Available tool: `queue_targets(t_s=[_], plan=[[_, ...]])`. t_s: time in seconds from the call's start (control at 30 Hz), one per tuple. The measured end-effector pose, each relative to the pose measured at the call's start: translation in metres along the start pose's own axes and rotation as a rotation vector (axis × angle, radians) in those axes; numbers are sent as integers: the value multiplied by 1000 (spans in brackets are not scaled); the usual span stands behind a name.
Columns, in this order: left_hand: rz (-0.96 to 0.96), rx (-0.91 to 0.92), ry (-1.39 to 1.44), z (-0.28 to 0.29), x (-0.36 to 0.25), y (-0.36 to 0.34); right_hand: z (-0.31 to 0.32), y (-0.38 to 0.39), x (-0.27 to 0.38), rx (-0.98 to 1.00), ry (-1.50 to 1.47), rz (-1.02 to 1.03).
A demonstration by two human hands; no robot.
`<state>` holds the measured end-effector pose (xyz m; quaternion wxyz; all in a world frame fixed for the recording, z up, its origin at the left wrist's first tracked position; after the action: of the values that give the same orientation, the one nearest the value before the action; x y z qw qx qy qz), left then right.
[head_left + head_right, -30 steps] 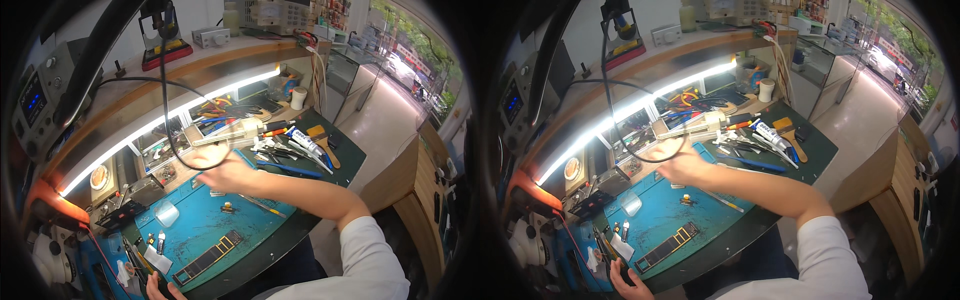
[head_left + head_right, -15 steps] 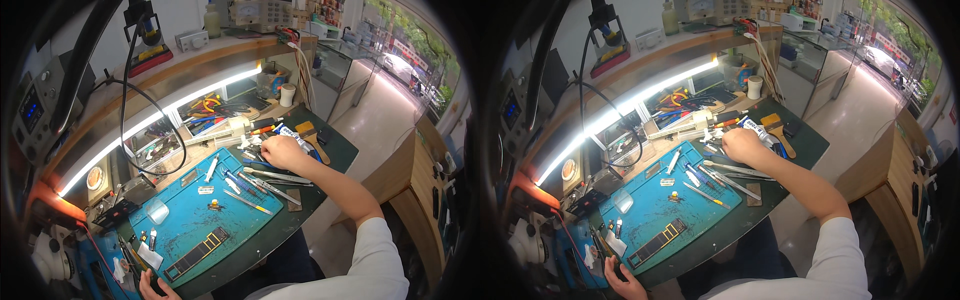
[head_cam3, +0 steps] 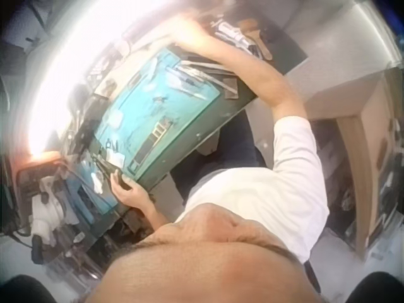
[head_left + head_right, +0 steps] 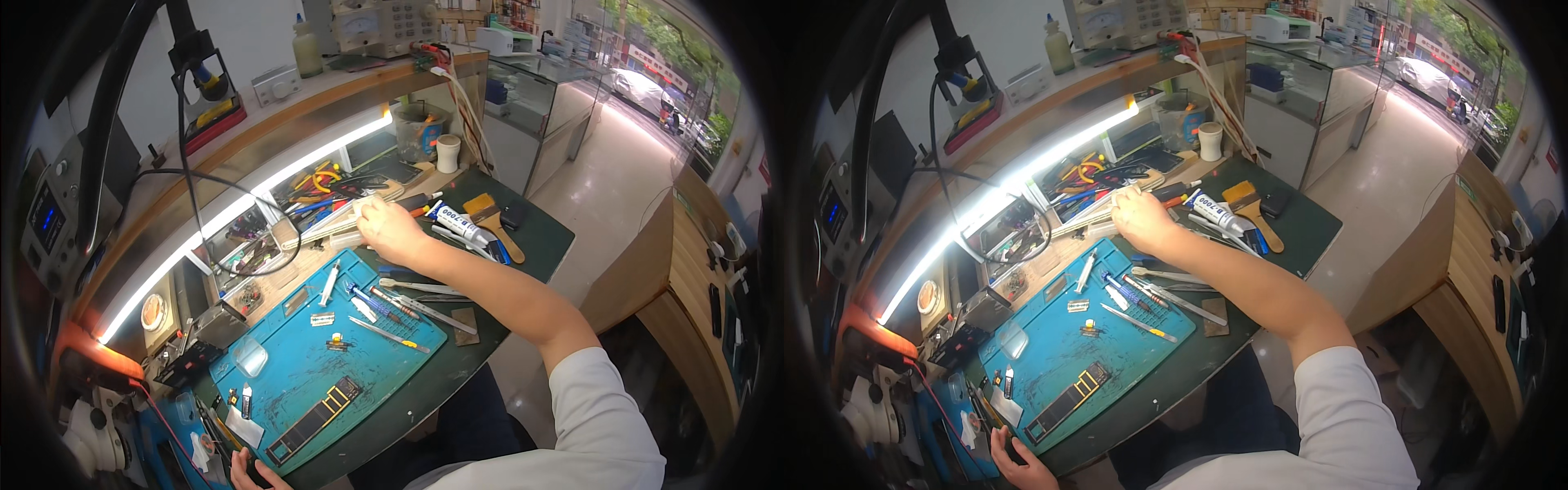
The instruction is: The person handles a smartphone with a cracked screen, then picks up and manipulates a small electronic component, possibly a connector or ribbon cable, on a cluttered workbench. The person also briefly handles a small orange box and a tube of adhesive.
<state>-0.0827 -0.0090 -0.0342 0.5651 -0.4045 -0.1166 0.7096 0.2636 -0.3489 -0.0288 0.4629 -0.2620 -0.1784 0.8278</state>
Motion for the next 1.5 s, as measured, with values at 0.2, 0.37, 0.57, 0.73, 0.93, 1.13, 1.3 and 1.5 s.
queue_targets(t_s=[0.2,0.37,0.57,0.73,0.93,1.13,1.3,1.5], plan=[[-9,-2,-20,3,-1,0,39,-10,-32,-103,-87,-159],[-29,-18,-22,0,-2,-1,42,15,-119,-1,4,-303],[-35,-6,-32,-1,-3,-3,-3,44,-157,181,84,-463],[-35,5,2,-3,0,-1,9,49,-144,63,-125,-477],[-58,-21,-20,0,-3,-1,45,90,-108,597,-63,-404],[-56,-24,-22,0,-5,-1,61,102,-143,283,-321,-566],[-64,-33,-21,2,-6,-2,85,112,-169,71,-236,-582],[-70,-31,-28,3,-4,-1,60,140,-136,606,-172,-495]])
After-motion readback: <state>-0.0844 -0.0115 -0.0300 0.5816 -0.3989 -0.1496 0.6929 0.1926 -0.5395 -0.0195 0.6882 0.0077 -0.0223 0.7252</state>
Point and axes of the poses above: each hand's wrist, its own y-axis away from the middle knuckle, its own z-axis out of the back of the hand, x = y × z, the point moved 5 cm from there along -y, towards the middle knuckle, and after that the axes turned 7 degrees about y, right-handed, at the moved point
